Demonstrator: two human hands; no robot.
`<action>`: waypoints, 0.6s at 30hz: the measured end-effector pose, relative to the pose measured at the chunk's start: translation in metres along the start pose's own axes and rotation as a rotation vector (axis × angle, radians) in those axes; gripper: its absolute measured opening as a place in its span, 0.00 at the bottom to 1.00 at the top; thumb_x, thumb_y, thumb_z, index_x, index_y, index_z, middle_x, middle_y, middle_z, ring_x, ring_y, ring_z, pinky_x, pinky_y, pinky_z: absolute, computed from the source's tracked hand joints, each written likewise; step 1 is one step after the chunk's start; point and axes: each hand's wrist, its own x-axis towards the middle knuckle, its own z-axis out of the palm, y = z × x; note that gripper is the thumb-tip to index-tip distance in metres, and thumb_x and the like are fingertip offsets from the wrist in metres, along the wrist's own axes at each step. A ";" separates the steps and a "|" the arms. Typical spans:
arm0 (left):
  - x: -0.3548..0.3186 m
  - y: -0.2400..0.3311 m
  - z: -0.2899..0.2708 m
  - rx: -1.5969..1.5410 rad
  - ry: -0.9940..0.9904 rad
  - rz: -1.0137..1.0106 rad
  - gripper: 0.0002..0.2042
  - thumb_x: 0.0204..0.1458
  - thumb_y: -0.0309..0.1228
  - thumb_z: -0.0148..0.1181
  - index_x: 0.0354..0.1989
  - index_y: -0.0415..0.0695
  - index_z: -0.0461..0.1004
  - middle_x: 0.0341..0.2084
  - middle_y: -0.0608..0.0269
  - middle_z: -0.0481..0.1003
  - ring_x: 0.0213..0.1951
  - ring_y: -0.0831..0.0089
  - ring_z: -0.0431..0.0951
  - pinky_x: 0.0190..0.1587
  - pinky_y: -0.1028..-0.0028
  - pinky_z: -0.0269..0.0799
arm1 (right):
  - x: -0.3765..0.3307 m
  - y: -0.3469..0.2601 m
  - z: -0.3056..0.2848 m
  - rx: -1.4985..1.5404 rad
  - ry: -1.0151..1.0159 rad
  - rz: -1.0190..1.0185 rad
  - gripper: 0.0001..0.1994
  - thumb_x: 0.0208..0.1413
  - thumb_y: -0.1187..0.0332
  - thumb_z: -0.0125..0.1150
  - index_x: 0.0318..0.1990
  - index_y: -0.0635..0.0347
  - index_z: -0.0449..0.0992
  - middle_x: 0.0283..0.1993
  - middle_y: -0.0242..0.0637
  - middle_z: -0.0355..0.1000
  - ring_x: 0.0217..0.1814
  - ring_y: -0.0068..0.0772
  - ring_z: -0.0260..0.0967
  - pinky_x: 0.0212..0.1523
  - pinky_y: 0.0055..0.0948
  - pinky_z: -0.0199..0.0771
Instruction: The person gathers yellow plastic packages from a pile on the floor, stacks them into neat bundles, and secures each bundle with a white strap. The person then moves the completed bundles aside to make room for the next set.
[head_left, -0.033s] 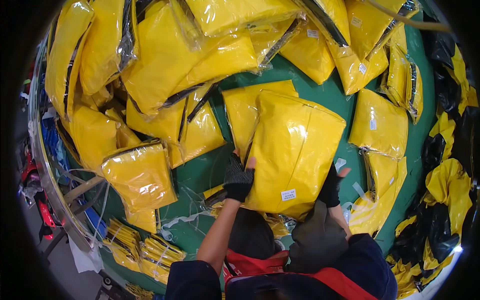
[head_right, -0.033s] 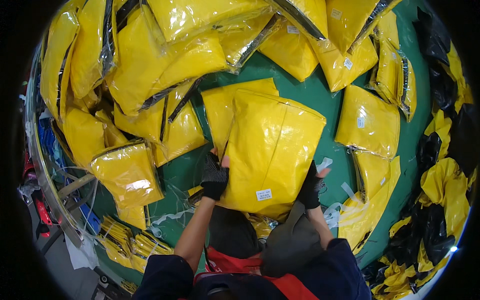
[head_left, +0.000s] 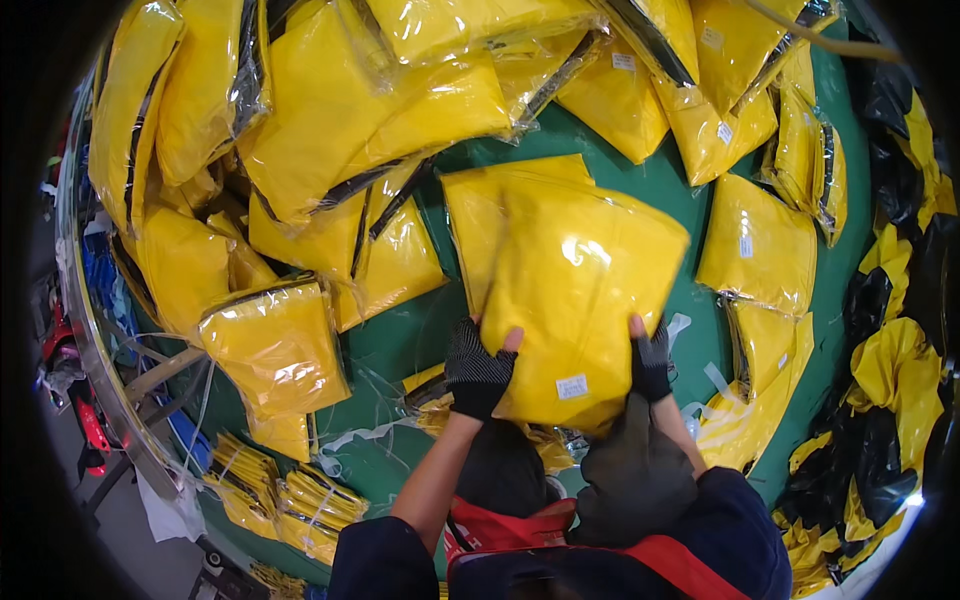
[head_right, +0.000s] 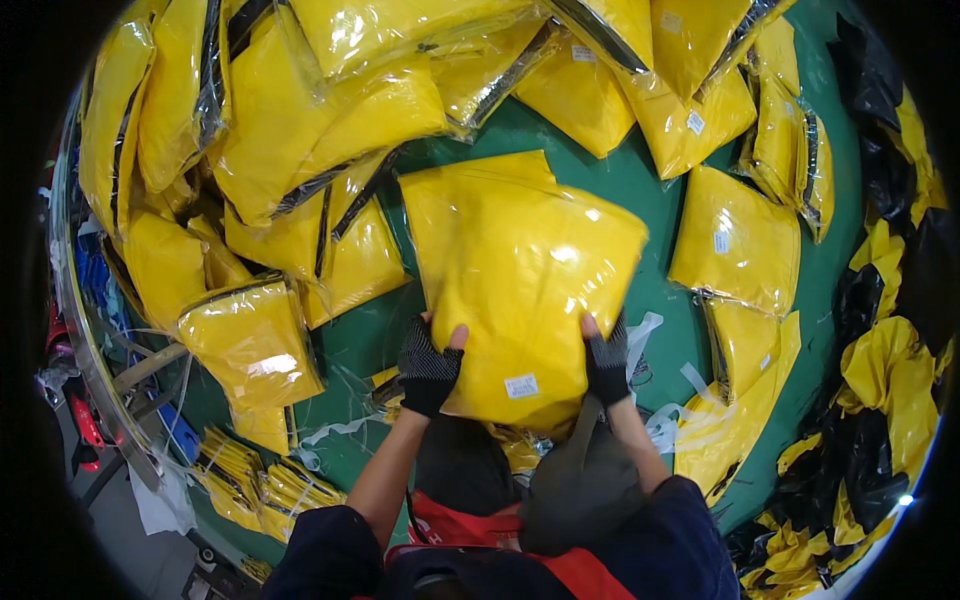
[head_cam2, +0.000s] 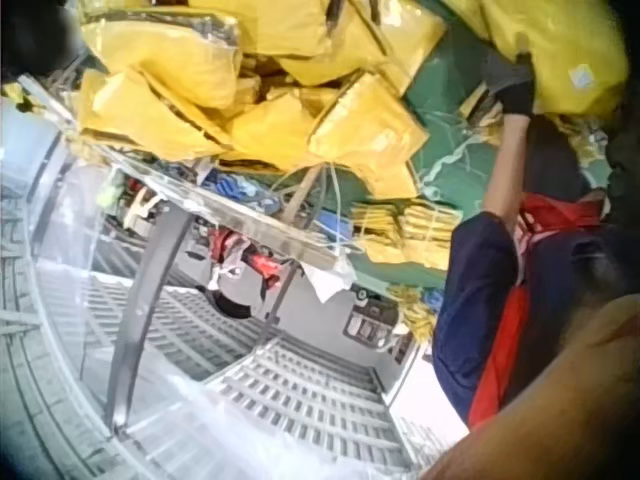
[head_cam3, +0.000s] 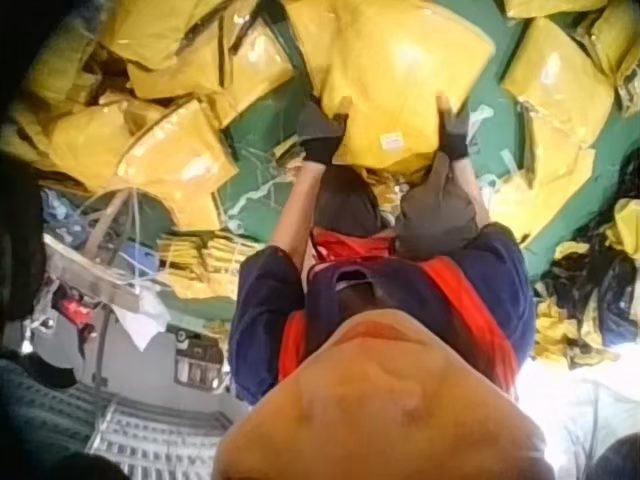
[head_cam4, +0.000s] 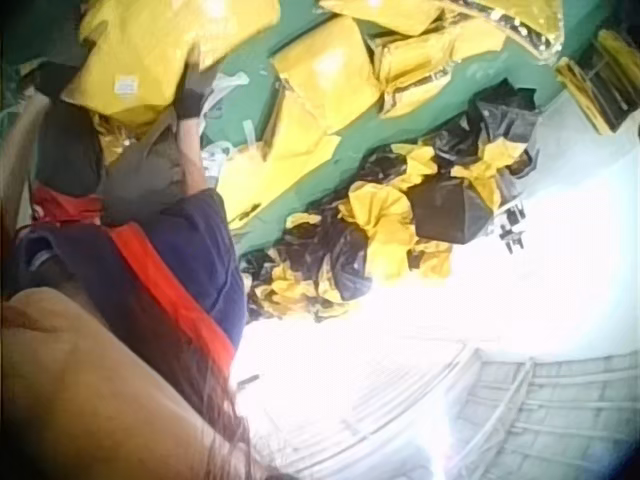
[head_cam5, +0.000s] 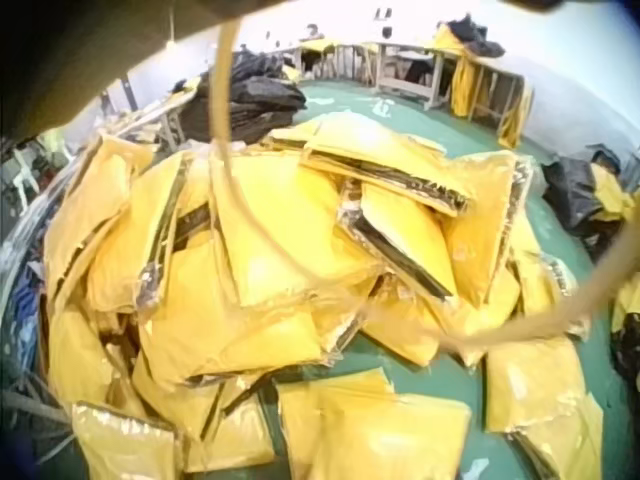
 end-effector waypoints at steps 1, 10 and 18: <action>-0.002 -0.011 -0.004 -0.105 0.009 -0.057 0.27 0.49 0.47 0.55 0.47 0.34 0.64 0.38 0.45 0.71 0.40 0.51 0.72 0.46 0.63 0.67 | 0.015 -0.040 0.024 0.020 -0.152 0.054 0.24 0.53 0.64 0.57 0.55 0.64 0.60 0.52 0.41 0.66 0.50 0.29 0.64 0.49 0.27 0.66; 0.104 -0.028 0.004 -1.119 -0.364 -0.148 0.26 0.58 0.50 0.39 0.56 0.42 0.61 0.50 0.63 0.67 0.50 0.72 0.67 0.52 0.74 0.64 | 0.132 -0.035 0.072 0.089 -0.601 0.390 0.31 0.49 0.49 0.59 0.52 0.67 0.64 0.47 0.40 0.69 0.44 0.28 0.69 0.42 0.27 0.72; 0.010 -0.022 -0.090 -0.858 -0.003 -0.092 0.27 0.56 0.51 0.44 0.50 0.37 0.66 0.42 0.60 0.72 0.45 0.74 0.71 0.47 0.77 0.67 | 0.032 -0.126 0.109 0.034 -0.709 0.235 0.26 0.49 0.55 0.62 0.49 0.64 0.66 0.40 0.39 0.73 0.38 0.28 0.73 0.40 0.24 0.74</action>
